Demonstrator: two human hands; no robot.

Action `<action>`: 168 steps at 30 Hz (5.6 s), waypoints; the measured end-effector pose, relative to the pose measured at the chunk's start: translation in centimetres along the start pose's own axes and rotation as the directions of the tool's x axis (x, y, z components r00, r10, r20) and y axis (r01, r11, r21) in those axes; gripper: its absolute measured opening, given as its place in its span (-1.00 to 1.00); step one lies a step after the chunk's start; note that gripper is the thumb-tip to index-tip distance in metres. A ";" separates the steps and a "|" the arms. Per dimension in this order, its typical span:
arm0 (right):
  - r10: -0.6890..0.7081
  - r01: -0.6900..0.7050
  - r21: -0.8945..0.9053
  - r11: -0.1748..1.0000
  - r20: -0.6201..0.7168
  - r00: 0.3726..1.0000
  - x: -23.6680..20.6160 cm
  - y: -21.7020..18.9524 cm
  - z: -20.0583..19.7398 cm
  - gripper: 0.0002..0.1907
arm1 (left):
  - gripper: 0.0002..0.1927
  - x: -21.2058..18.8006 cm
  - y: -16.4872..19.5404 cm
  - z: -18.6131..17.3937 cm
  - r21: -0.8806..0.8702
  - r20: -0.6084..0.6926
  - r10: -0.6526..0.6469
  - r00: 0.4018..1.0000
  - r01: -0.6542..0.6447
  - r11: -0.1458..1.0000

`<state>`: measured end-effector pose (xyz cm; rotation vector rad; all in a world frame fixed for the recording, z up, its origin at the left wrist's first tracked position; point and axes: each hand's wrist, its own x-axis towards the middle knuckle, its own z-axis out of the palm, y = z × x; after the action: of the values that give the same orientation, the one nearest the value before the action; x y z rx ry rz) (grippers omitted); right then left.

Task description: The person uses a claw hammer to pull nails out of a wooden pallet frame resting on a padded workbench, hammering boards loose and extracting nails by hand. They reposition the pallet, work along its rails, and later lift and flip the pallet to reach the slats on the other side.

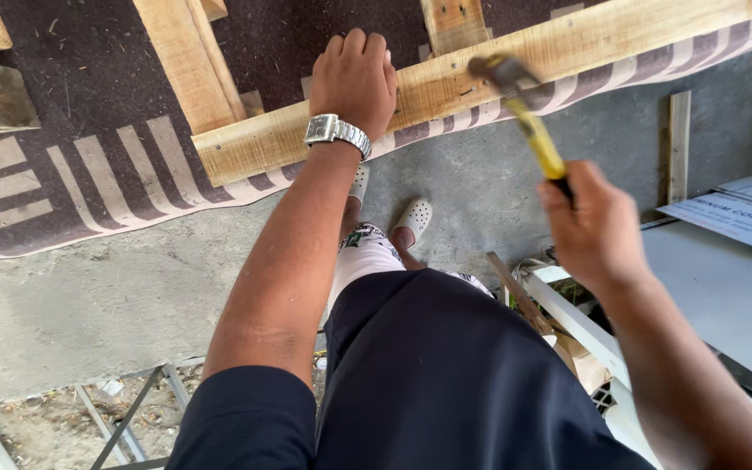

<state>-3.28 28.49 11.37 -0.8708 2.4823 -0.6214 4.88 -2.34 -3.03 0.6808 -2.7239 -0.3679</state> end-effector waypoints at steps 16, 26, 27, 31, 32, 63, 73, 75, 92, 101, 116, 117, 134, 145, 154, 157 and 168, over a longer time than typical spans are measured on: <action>-0.032 0.094 0.319 0.943 -0.196 0.980 -2.5 5.0 -0.4 -0.68 | -0.88 0.0 -0.1 -0.2 0.042 -0.001 -0.015 1.000 0.015 0.999; 0.325 -0.303 -0.128 0.944 0.220 0.920 0.7 2.9 4.6 -0.68 | -0.89 0.2 0.3 -1.1 0.004 0.002 -0.030 1.000 0.030 1.000; 0.296 -0.286 -0.080 0.955 0.187 0.937 0.4 2.8 4.3 -0.70 | -0.87 0.4 0.4 -1.3 0.001 -0.048 -0.016 0.999 0.016 1.000; -0.121 0.211 0.444 0.871 -0.222 0.968 -3.1 4.0 -4.0 -0.66 | -0.90 0.1 0.7 -0.9 0.021 -0.003 -0.038 0.999 0.038 0.999; -0.134 0.304 0.581 0.755 -0.317 0.939 -3.0 4.1 -5.4 -0.65 | -0.92 -0.1 0.8 -0.6 0.012 -0.010 -0.038 0.999 0.038 0.999; -0.339 0.444 0.147 0.884 -0.454 0.824 0.2 -0.9 1.4 -0.74 | -0.89 0.3 0.2 -0.5 0.007 0.051 -0.146 0.988 0.146 0.989; -0.145 0.456 0.546 0.703 -0.518 0.843 -2.4 1.2 -1.7 -0.77 | -0.89 0.7 0.7 -1.9 0.036 0.024 -0.146 0.989 0.145 0.989; -0.373 0.585 0.245 0.773 -0.570 0.732 -1.1 1.6 1.0 -0.81 | -0.88 0.4 0.3 -1.3 0.017 0.070 -0.164 0.984 0.163 0.986; -0.006 0.008 -0.030 1.000 0.049 0.999 1.6 0.1 1.9 -0.76 | -0.90 0.4 -0.3 -1.1 0.004 0.046 -0.185 0.982 0.185 0.983; -0.155 0.117 -0.164 0.979 -0.243 0.958 1.1 4.7 3.7 -0.81 | -0.90 -0.1 -1.5 0.5 -0.004 0.001 -0.156 0.988 0.156 0.988; 0.173 -0.153 -0.179 0.972 0.099 0.980 4.0 1.3 4.0 -0.72 | -0.93 1.4 -1.1 -0.8 -0.082 0.075 -0.229 0.971 0.235 0.969; 0.224 -0.205 -0.144 0.968 0.136 0.965 4.4 1.0 4.0 -0.72 | -0.93 1.3 -1.0 -1.3 -0.086 0.108 -0.245 0.963 0.255 0.963; 0.418 -0.393 -0.145 0.908 0.297 0.858 8.0 -5.3 1.9 -0.73 | -0.91 3.0 -1.2 -3.6 -0.159 0.093 -0.201 0.975 0.214 0.964; 0.290 -0.288 -0.035 0.957 0.163 0.943 6.2 -0.7 3.5 -0.76 | -0.95 3.1 -0.2 -2.5 -0.176 0.175 -0.221 0.959 0.252 0.952; 0.405 -0.438 0.200 0.877 0.187 0.895 5.0 4.5 -2.9 -0.73 | -0.78 2.7 -0.5 -1.0 -0.302 0.105 -0.350 0.931 0.365 0.880; 0.496 -0.493 0.190 0.849 0.036 0.867 4.5 7.9 -8.1 -0.71 | -0.78 3.7 -1.8 -0.8 -0.588 0.189 -0.562 0.805 0.551 0.592; 0.420 -0.375 0.230 0.898 -0.201 0.885 8.1 25.5 -15.9 -0.68 | -0.69 10.1 17.6 -0.2 -0.643 0.743 -0.177 0.645 0.617 -0.454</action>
<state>-29.34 45.25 8.40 -0.2033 2.6554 -0.8330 -10.75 7.72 5.09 1.0836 -0.9302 -2.6451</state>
